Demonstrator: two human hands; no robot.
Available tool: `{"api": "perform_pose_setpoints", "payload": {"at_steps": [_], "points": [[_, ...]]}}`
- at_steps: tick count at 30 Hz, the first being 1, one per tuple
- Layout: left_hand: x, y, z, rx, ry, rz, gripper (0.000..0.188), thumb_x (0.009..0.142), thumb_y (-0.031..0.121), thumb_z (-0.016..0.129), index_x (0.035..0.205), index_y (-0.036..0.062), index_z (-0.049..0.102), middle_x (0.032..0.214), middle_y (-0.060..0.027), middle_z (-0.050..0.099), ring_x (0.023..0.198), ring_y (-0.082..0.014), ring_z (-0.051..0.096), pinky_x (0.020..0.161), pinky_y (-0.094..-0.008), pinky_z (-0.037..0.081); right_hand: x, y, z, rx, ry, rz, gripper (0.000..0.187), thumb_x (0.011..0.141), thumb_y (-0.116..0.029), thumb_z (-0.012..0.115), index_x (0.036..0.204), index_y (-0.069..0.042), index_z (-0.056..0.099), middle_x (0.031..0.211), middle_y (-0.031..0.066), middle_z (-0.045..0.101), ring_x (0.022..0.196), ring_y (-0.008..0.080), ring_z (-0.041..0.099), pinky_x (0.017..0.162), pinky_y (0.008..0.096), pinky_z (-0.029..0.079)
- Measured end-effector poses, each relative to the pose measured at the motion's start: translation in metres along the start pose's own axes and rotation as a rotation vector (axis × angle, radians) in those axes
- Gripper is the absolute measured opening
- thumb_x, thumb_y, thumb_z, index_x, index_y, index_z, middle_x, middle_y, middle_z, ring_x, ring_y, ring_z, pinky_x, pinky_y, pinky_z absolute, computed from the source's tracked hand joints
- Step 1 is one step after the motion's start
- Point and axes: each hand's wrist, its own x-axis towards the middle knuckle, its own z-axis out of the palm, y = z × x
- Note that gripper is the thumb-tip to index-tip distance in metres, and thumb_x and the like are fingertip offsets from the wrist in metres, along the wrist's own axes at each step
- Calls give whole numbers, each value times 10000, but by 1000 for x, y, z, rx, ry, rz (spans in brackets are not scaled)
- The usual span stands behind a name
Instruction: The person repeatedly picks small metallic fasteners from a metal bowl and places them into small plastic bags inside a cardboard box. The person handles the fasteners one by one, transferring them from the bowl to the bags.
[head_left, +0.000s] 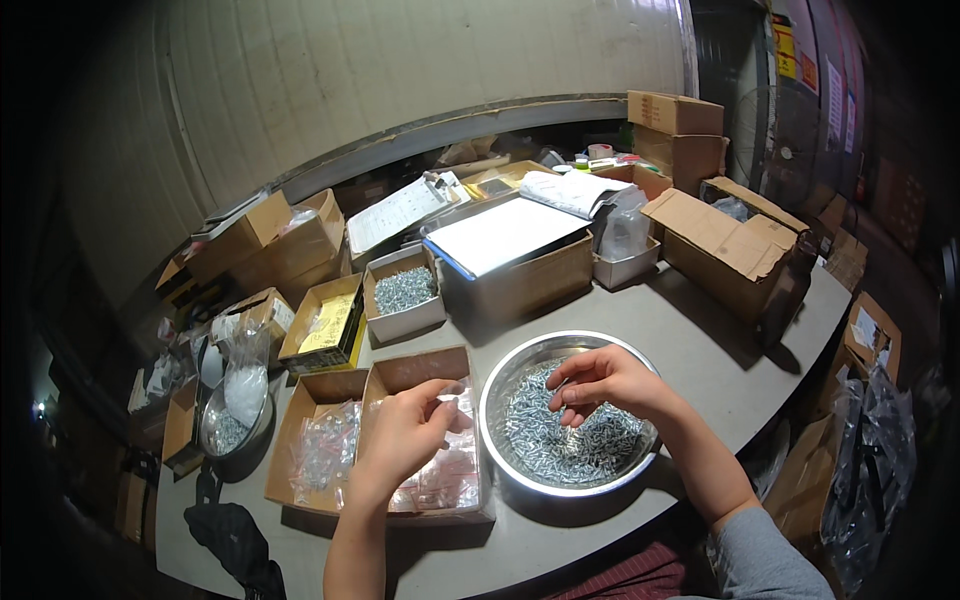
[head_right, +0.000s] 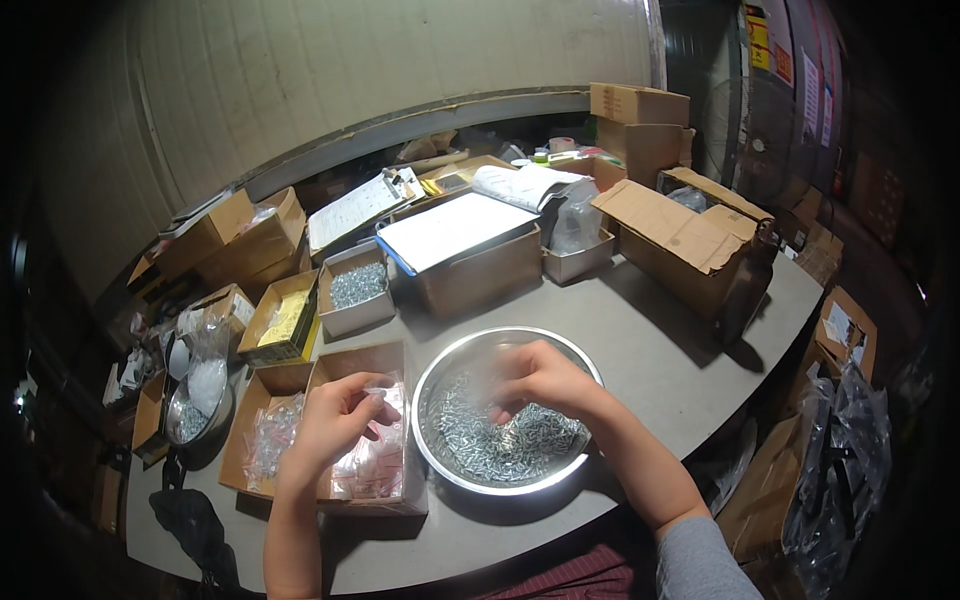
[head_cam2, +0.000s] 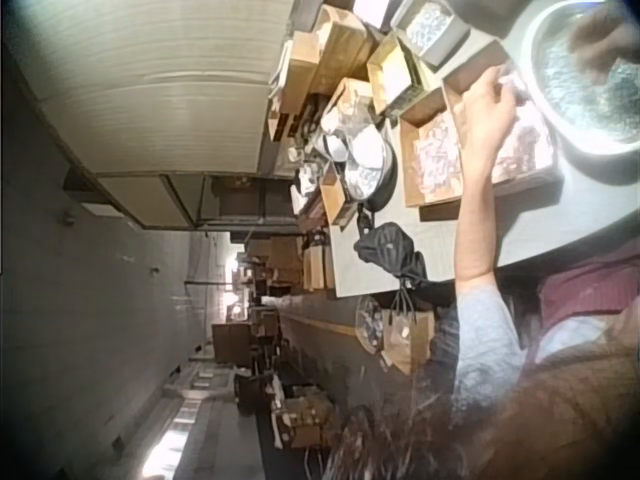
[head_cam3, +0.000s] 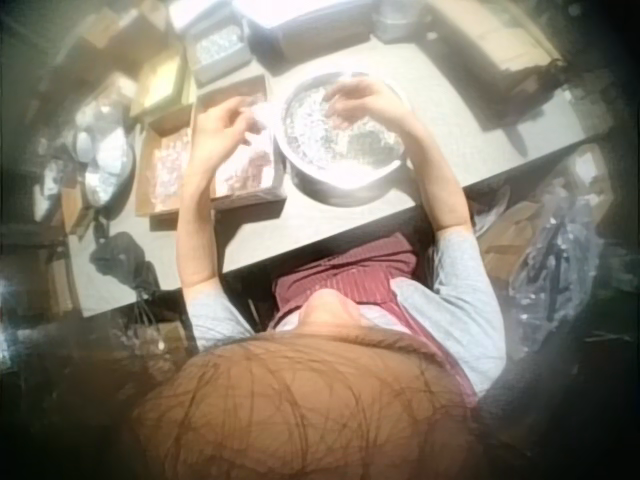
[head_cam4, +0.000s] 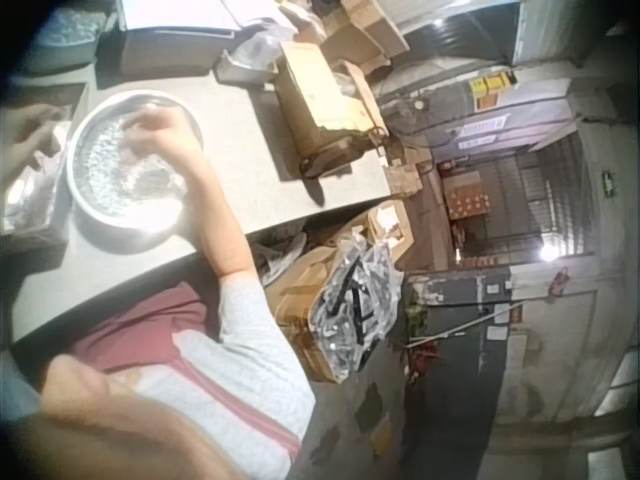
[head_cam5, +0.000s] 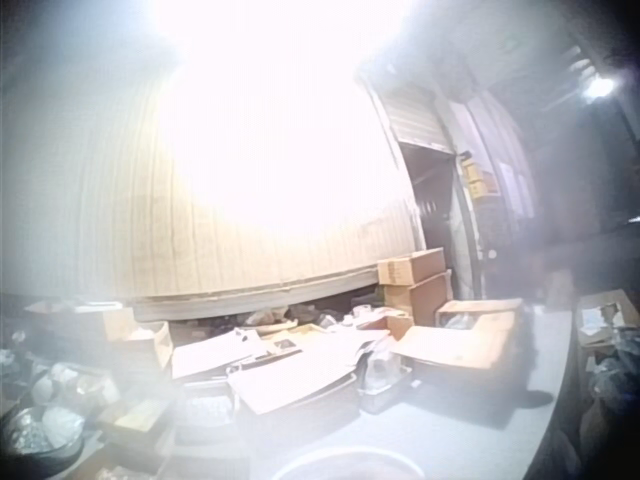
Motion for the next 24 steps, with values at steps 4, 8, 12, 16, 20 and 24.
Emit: {"api": "perform_pose_setpoints", "payload": {"at_steps": [4, 8, 12, 16, 20, 24], "points": [[-6, 15, 15, -317, -138, 1, 325, 978, 94, 565, 1273, -27, 627, 950, -132, 768, 899, -164, 729, 742, -293, 583, -2, 2, 1, 43, -124, 0, 417, 963, -25, 653, 1348, 90, 541, 1010, 200, 736, 831, 229, 757, 741, 320, 643], [-15, 18, 38, -423, -124, 52, 209, 1011, 111, 585, 1175, -16, 611, 945, -138, 764, 893, -183, 741, 718, -293, 590, -11, -9, 24, 125, -168, 36, 475, 965, -19, 648, 1405, 86, 502, 1010, 217, 732, 863, 258, 761, 761, 324, 648], [-18, 21, 47, -248, -132, 130, 138, 1025, 86, 577, 1104, -28, 589, 960, -156, 746, 922, -183, 733, 728, -288, 596, -15, -6, 30, 166, -175, 10, 432, 968, 1, 640, 1380, 75, 535, 1011, 213, 733, 875, 254, 758, 764, 335, 647], [-21, 17, 55, -34, -17, 237, 141, 968, 130, 648, 1039, 10, 635, 865, -146, 742, 774, -213, 742, 665, -321, 572, -20, -15, 44, 211, -119, -2, 264, 951, -52, 690, 1180, 80, 680, 962, 143, 744, 823, 186, 740, 762, 299, 619], [-26, 30, 54, 257, 7, 285, 149, 919, 178, 678, 992, 51, 657, 791, -147, 712, 692, -291, 721, 637, -391, 560, -20, -10, 44, 133, -74, -31, 228, 955, -59, 689, 1133, 83, 705, 960, 130, 747, 819, 173, 738, 752, 293, 621], [-32, 30, 63, 428, 76, 342, 135, 925, 190, 650, 933, 55, 660, 766, -141, 694, 683, -355, 689, 623, -455, 544, -19, -4, 50, 48, -62, -54, 217, 958, -56, 683, 1126, 76, 717, 956, 124, 750, 815, 162, 736, 739, 287, 623]]}}
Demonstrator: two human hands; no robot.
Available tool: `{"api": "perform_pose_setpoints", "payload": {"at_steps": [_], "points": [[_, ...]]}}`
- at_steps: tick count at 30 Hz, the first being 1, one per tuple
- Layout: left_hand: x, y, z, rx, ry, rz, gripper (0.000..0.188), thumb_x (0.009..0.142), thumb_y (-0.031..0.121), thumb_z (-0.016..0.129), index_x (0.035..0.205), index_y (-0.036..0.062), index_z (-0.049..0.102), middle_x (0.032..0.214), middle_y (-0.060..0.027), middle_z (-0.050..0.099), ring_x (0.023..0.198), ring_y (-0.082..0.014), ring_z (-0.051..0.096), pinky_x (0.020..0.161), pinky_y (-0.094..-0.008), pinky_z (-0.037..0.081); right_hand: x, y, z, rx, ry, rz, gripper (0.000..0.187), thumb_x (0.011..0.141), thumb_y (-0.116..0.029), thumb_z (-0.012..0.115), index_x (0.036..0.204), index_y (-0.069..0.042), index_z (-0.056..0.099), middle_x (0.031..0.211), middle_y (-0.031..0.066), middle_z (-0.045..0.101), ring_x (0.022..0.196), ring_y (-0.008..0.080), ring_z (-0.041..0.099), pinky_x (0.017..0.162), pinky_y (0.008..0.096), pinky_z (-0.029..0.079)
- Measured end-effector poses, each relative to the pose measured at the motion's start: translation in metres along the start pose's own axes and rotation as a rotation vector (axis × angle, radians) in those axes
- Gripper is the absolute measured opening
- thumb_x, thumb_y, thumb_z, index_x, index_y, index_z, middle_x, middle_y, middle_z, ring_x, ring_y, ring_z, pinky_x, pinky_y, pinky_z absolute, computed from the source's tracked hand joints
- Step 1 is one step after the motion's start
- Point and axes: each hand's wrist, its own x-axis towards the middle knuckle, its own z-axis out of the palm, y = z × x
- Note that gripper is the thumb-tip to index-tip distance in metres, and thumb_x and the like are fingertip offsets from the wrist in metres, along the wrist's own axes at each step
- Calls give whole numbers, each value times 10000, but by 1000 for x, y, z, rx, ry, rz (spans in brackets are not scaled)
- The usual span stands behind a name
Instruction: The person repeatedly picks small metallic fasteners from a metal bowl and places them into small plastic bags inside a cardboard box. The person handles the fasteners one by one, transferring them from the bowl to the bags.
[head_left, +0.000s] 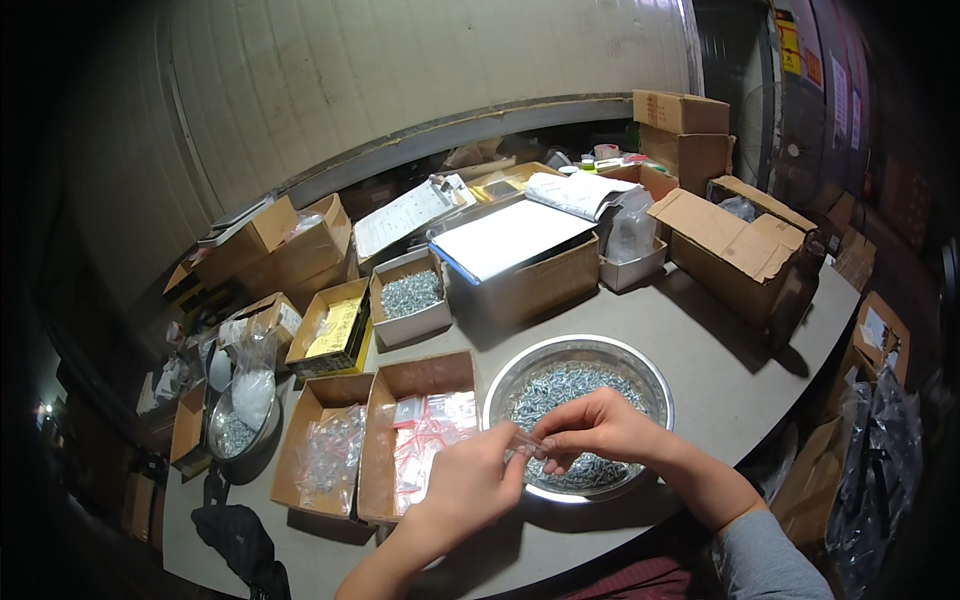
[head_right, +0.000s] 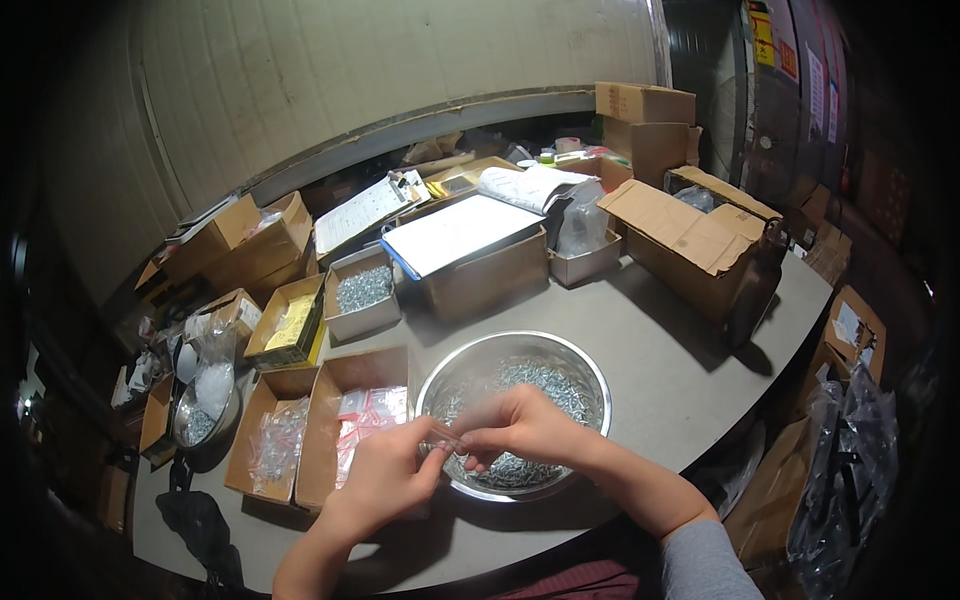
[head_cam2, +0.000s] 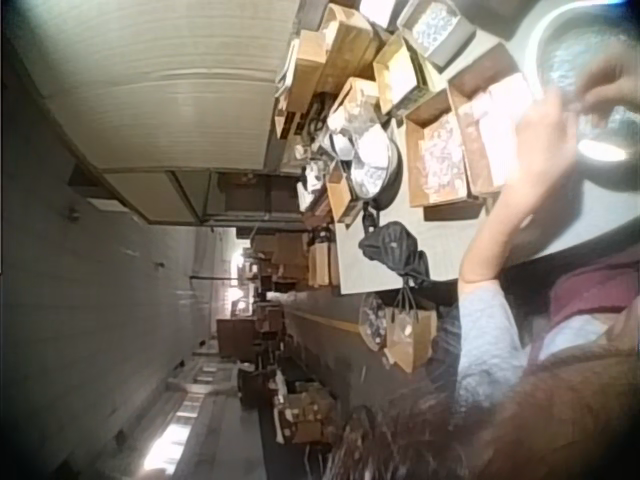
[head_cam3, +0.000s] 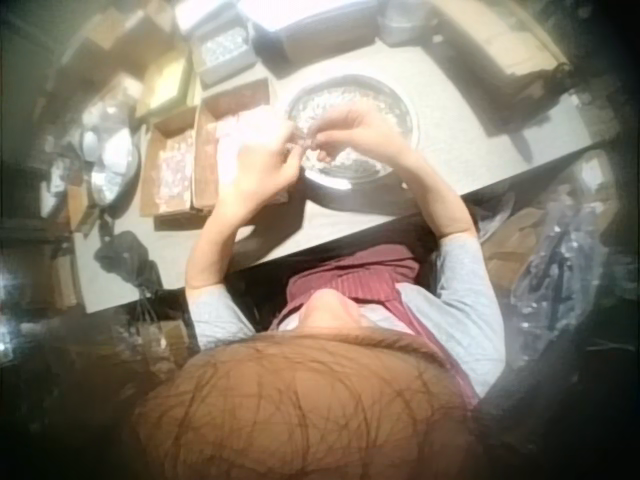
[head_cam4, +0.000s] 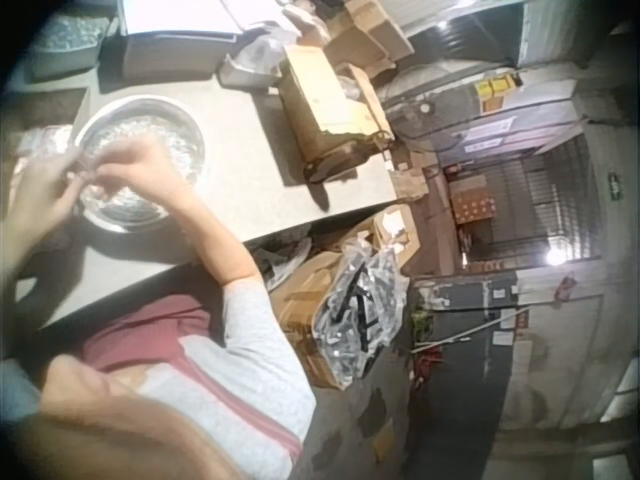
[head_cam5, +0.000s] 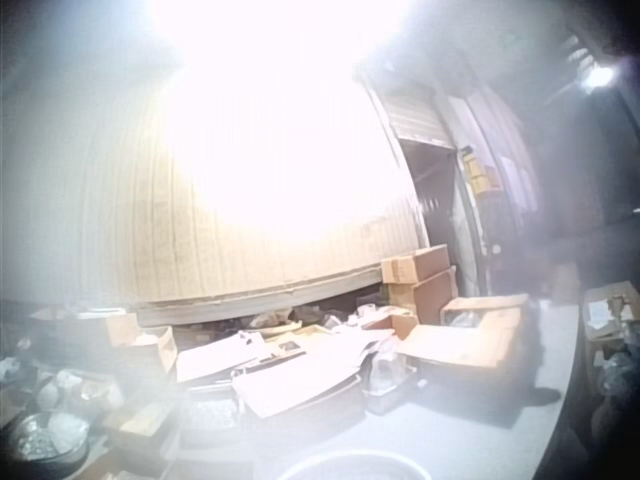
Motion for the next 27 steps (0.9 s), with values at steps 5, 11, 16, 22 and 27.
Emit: {"api": "perform_pose_setpoints", "payload": {"at_steps": [5, 11, 16, 22, 27], "points": [[-2, 4, 1, 58, 8, 10, 177, 952, 216, 625, 872, 65, 672, 735, -162, 679, 678, -381, 678, 616, -472, 539, -1, 1, 2, -15, 15, 1, 233, 967, -57, 670, 1153, 77, 712, 957, 132, 750, 819, 162, 737, 737, 289, 624], [1, 5, -5, -6, 17, -85, 262, 982, 265, 600, 827, 79, 699, 688, -169, 672, 653, -399, 673, 609, -493, 535, -2, -6, 3, 88, 1, 4, 257, 971, -66, 673, 1181, 80, 704, 977, 149, 752, 819, 160, 735, 746, 288, 622], [-1, 8, -5, -40, -105, -91, 268, 993, 292, 585, 881, 98, 731, 708, -183, 678, 679, -414, 675, 626, -505, 537, -1, -6, 2, 49, -34, 5, 263, 968, -72, 683, 1186, 73, 706, 1006, 151, 756, 806, 152, 727, 747, 283, 619], [1, 10, -13, -38, -226, -108, 261, 1010, 282, 548, 965, 88, 717, 791, -205, 694, 748, -430, 678, 686, -522, 535, -3, -7, 2, 28, -41, 16, 249, 965, -58, 680, 1171, 77, 712, 1000, 143, 758, 803, 150, 727, 738, 283, 617], [-4, 11, -12, 12, -266, -85, 223, 1012, 236, 546, 1095, 71, 671, 843, -219, 679, 788, -434, 663, 677, -495, 518, -2, -7, 3, 14, -40, 7, 230, 959, -38, 673, 1155, 74, 721, 988, 143, 759, 810, 151, 730, 745, 284, 617]]}}
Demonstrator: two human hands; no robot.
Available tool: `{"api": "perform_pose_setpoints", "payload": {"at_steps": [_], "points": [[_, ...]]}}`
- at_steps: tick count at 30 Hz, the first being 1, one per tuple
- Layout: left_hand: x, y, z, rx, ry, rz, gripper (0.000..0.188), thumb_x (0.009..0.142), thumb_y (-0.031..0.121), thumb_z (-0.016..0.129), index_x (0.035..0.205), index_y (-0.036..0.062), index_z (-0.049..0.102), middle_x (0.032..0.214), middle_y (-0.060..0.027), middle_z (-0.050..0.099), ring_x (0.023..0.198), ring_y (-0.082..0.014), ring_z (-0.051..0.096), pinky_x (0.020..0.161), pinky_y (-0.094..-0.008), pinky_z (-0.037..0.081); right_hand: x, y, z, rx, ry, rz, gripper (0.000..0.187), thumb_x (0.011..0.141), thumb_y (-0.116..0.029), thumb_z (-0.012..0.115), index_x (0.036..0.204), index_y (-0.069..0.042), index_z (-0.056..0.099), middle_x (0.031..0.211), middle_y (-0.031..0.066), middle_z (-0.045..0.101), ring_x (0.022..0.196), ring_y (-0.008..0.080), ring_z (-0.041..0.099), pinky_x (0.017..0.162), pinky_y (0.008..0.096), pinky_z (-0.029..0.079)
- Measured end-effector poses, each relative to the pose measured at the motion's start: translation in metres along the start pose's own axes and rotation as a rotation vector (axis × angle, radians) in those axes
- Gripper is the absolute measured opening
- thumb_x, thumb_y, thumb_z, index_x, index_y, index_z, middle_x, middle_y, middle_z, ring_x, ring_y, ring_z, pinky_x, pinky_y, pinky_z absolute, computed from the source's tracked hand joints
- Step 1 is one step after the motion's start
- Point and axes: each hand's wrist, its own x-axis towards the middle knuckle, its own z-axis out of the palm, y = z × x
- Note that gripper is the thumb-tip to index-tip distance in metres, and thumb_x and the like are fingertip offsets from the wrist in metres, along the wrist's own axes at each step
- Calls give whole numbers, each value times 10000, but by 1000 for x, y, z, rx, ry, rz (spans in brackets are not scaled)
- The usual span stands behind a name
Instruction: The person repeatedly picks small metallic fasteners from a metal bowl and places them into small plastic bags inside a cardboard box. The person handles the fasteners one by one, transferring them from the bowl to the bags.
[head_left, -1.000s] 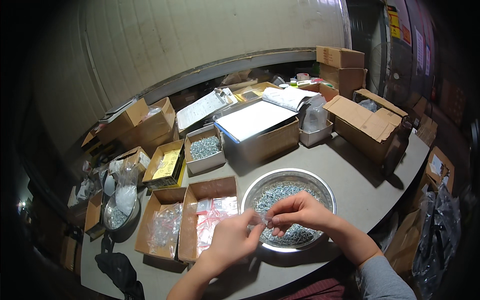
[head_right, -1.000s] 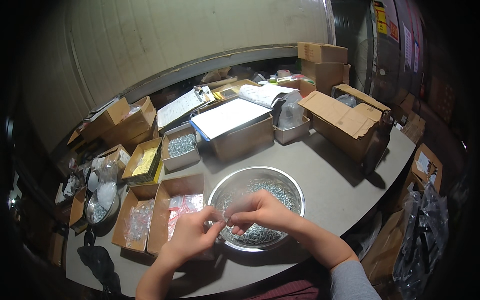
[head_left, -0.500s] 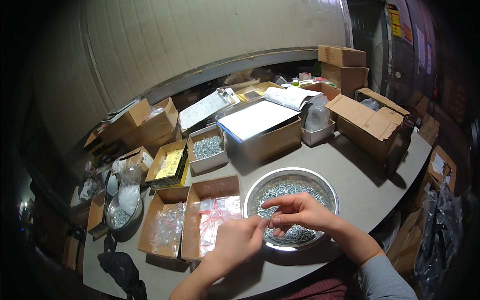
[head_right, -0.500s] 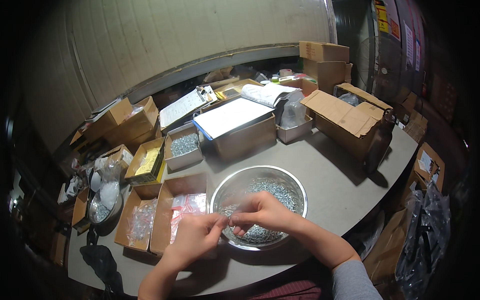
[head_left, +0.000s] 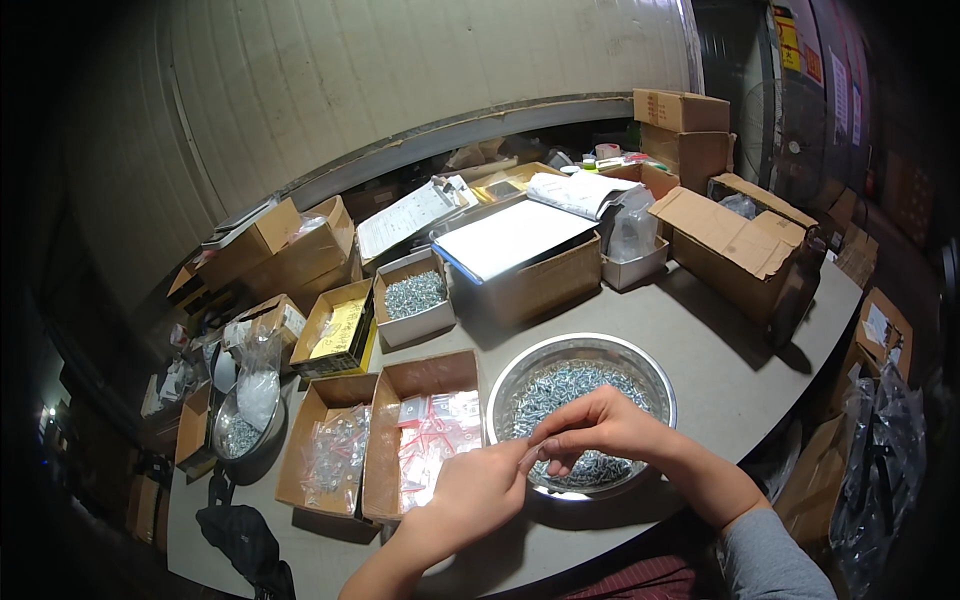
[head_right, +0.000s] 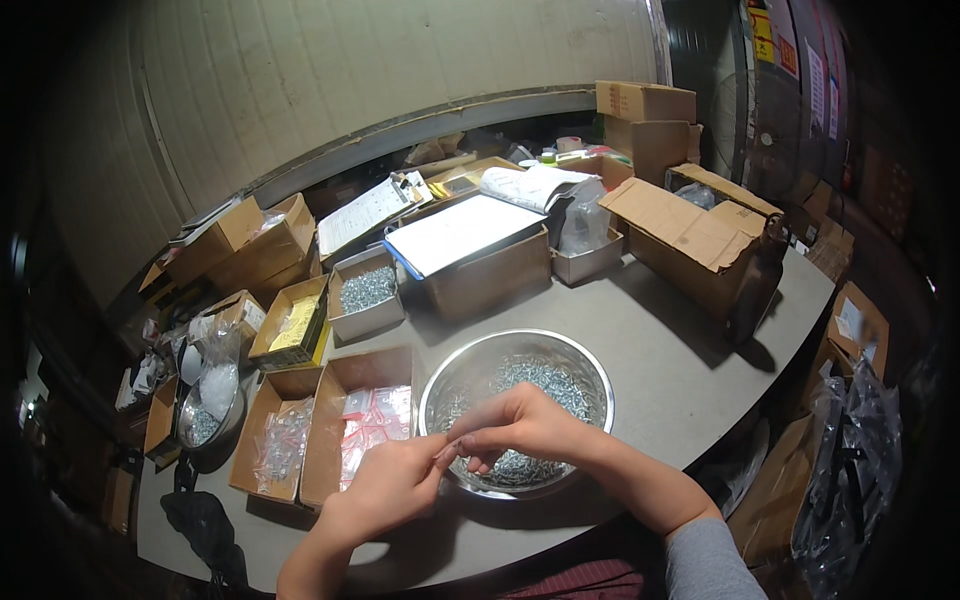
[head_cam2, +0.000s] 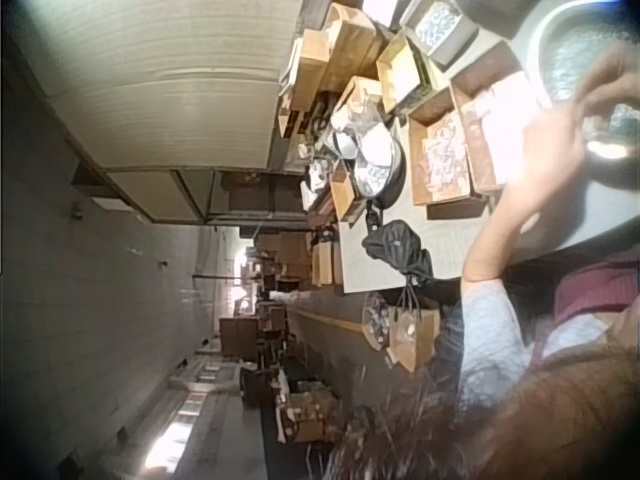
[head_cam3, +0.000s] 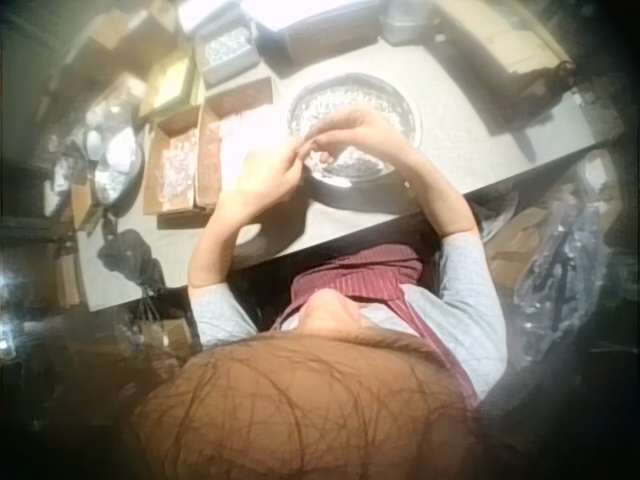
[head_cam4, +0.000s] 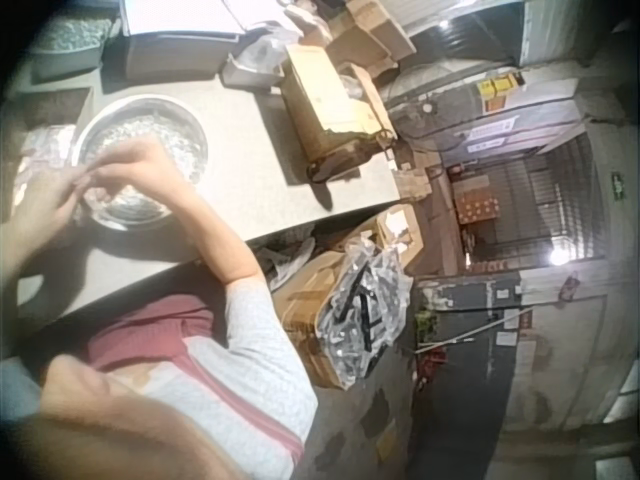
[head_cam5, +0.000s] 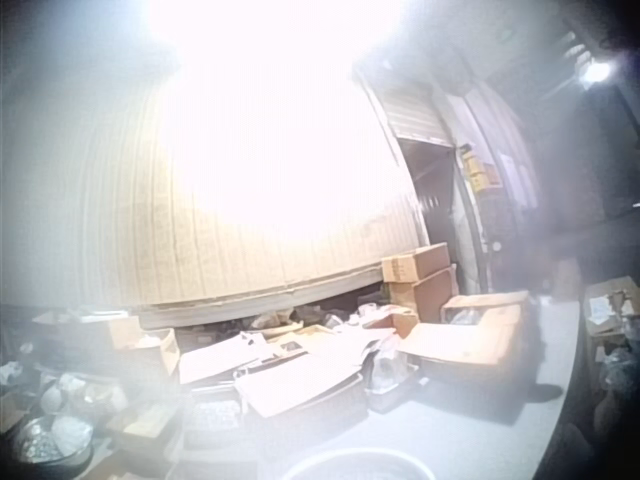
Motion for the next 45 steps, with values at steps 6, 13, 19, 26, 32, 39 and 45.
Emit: {"api": "perform_pose_setpoints", "payload": {"at_steps": [6, 13, 19, 26, 32, 39, 45], "points": [[-3, 3, 3, 24, 156, 59, 212, 976, 196, 623, 1137, 67, 671, 855, -192, 691, 745, -398, 672, 658, -458, 527, 1, 8, -3, -34, 26, -37, 208, 956, -32, 667, 1129, 65, 731, 953, 133, 762, 806, 156, 739, 734, 283, 618], [-10, 15, 10, 91, 387, 144, 292, 883, 77, 711, 1172, 56, 679, 941, -133, 710, 697, -317, 673, 638, -392, 538, 2, 10, 3, -198, 98, -91, 205, 953, -58, 685, 1107, 70, 732, 924, 134, 761, 797, 165, 744, 714, 283, 619], [-6, 11, 5, 207, 524, 215, 354, 786, 14, 664, 1126, 103, 703, 825, -76, 630, 725, -271, 646, 634, -388, 526, 1, 4, -4, 114, 61, -9, 248, 969, -81, 670, 1147, 87, 711, 994, 158, 753, 862, 188, 746, 780, 301, 618], [1, 1, -9, 130, 652, 176, 210, 777, 20, 721, 965, 113, 733, 817, -76, 636, 746, -286, 635, 650, -397, 507, 13, 0, -34, 313, 60, -5, 352, 1030, -131, 568, 1260, 132, 606, 1126, 250, 699, 1023, 320, 732, 922, 394, 618], [7, -3, -9, 179, 684, 236, 93, 819, 61, 735, 864, 72, 655, 799, -100, 602, 733, -311, 607, 643, -411, 488, 14, 6, -41, 332, 57, 91, 400, 1035, -132, 557, 1318, 150, 547, 1214, 266, 662, 1137, 350, 687, 1021, 422, 574], [6, 0, -12, 141, 719, 310, 169, 828, 76, 766, 789, 56, 603, 733, -97, 587, 661, -294, 581, 612, -406, 452, 14, -3, -35, 245, 21, 147, 406, 981, -3, 569, 1368, 116, 536, 1272, 258, 646, 1168, 327, 676, 1053, 406, 552], [6, -5, -10, 51, 629, 236, 150, 850, 115, 759, 811, 61, 625, 744, -85, 598, 682, -293, 598, 619, -413, 481, 13, -5, -32, 140, 25, 115, 392, 955, 20, 616, 1336, 102, 569, 1218, 234, 682, 1116, 301, 704, 1005, 392, 581]]}}
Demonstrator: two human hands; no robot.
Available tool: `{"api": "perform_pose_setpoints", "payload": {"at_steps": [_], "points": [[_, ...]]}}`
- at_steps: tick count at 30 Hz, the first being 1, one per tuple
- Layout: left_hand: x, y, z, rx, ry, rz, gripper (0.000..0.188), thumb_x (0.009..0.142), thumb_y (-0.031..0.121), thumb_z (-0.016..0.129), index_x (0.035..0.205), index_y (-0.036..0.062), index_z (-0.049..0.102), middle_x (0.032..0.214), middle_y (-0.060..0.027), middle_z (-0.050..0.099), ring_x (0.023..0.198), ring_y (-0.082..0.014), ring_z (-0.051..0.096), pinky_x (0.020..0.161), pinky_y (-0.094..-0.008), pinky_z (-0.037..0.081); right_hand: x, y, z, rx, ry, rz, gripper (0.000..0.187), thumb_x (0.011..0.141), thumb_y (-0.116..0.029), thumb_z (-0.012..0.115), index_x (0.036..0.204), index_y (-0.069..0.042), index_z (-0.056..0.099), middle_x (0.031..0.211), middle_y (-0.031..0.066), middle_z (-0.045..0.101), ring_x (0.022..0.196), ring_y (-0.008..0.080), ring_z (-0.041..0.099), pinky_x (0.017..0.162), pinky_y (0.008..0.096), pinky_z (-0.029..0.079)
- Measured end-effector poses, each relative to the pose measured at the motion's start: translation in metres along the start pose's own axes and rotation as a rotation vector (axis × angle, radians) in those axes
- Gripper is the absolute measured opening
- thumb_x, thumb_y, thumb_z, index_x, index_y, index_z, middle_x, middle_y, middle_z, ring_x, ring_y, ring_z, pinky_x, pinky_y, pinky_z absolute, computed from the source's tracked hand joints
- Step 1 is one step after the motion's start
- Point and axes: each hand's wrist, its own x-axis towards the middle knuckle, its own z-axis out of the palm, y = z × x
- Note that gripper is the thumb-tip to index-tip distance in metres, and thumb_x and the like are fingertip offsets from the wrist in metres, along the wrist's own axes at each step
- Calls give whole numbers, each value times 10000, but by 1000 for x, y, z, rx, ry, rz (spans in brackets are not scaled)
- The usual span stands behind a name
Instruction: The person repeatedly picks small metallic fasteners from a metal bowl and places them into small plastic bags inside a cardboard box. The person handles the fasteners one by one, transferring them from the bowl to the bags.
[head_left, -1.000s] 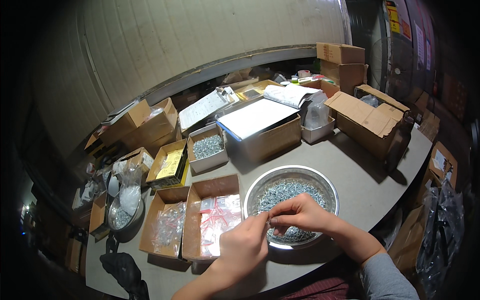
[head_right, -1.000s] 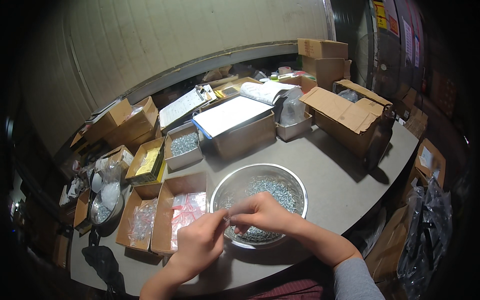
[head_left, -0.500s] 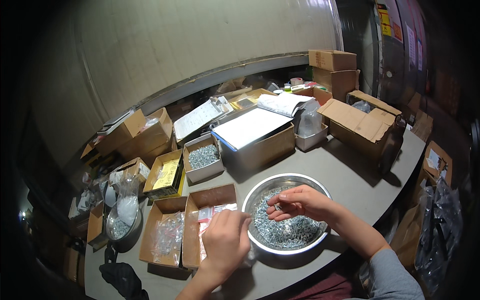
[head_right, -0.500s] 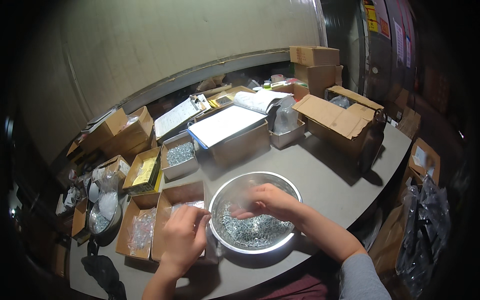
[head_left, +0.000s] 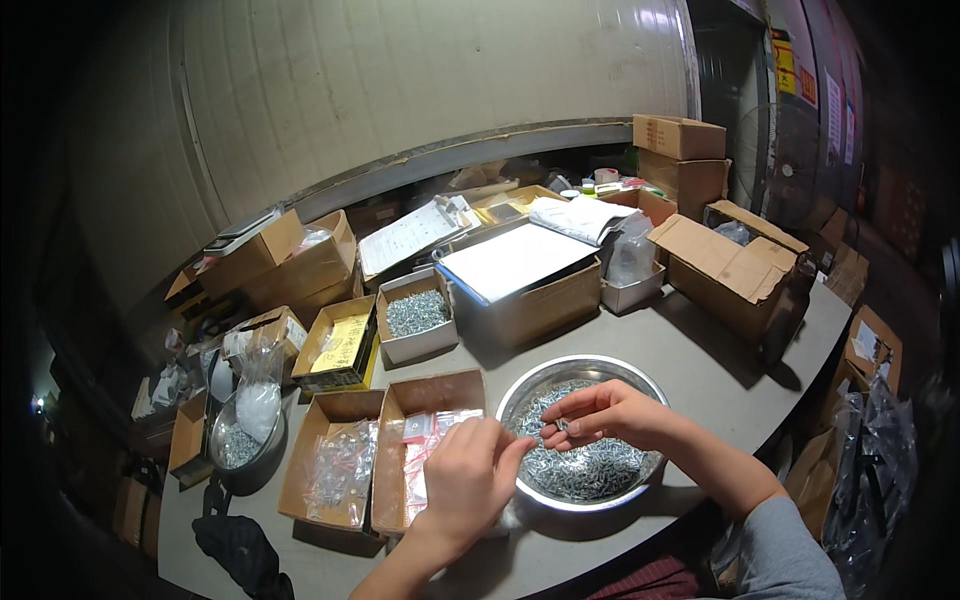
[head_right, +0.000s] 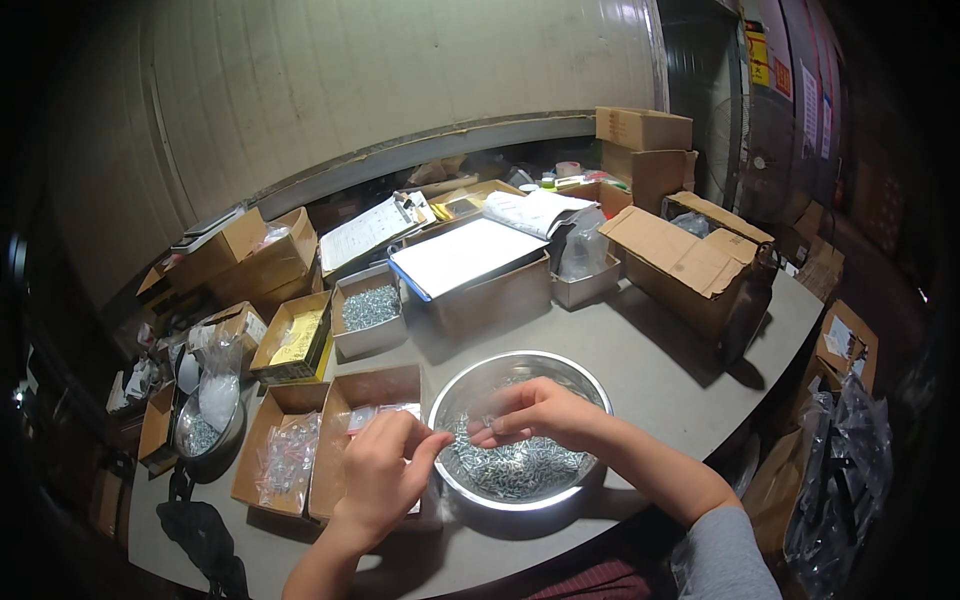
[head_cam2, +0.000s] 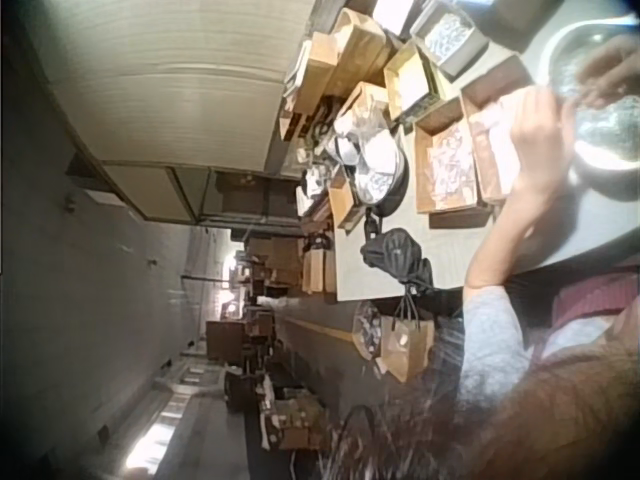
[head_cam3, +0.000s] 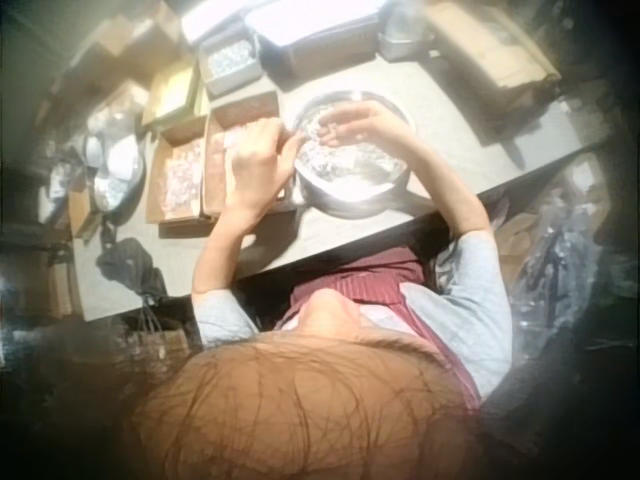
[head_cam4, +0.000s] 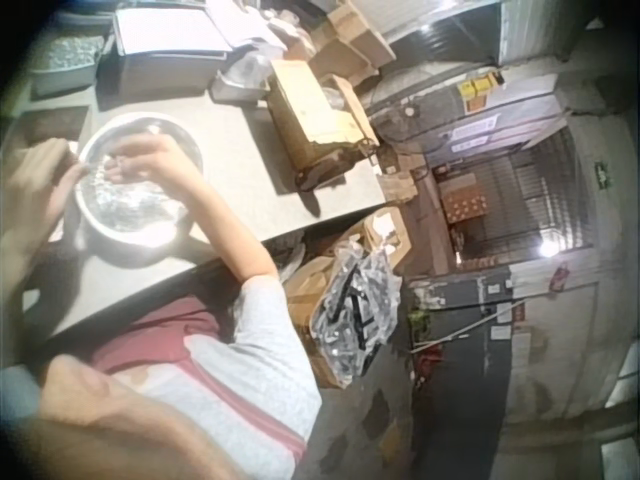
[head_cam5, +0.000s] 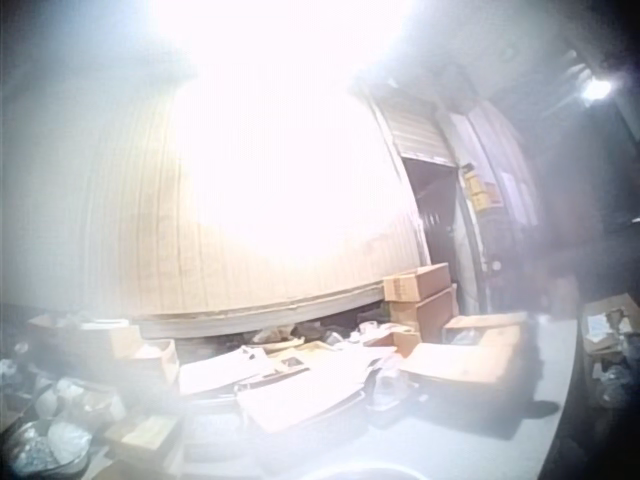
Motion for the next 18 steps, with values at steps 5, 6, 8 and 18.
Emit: {"api": "perform_pose_setpoints", "payload": {"at_steps": [5, 6, 8, 18], "points": [[-7, -4, 11, -75, -60, -56, 116, 853, 133, 755, 843, 60, 666, 775, -93, 626, 715, -300, 623, 639, -412, 496, -1, -2, 3, -38, 43, -2, 301, 963, -2, 641, 1249, 92, 635, 1108, 206, 727, 1013, 265, 737, 931, 363, 611], [-8, -4, 12, -75, -78, -48, 112, 853, 136, 755, 846, 62, 672, 776, -93, 627, 719, -301, 625, 641, -412, 497, -2, -2, 3, -64, 47, -8, 283, 964, -4, 643, 1231, 92, 646, 1088, 201, 732, 995, 259, 741, 918, 356, 614], [-10, -4, 15, -67, -91, -34, 132, 846, 147, 772, 828, 59, 676, 753, -91, 619, 699, -288, 622, 625, -403, 492, -2, -5, 4, -114, 37, -21, 258, 964, -3, 648, 1203, 91, 663, 1065, 192, 738, 971, 245, 744, 900, 345, 616], [-12, 2, 24, -81, -60, 15, 277, 798, 251, 844, 761, 62, 645, 691, -68, 580, 668, -262, 610, 600, -382, 485, -7, -24, 18, -628, 14, -272, 215, 939, 59, 633, 1142, 61, 706, 1029, 128, 746, 916, 183, 724, 841, 316, 600]]}}
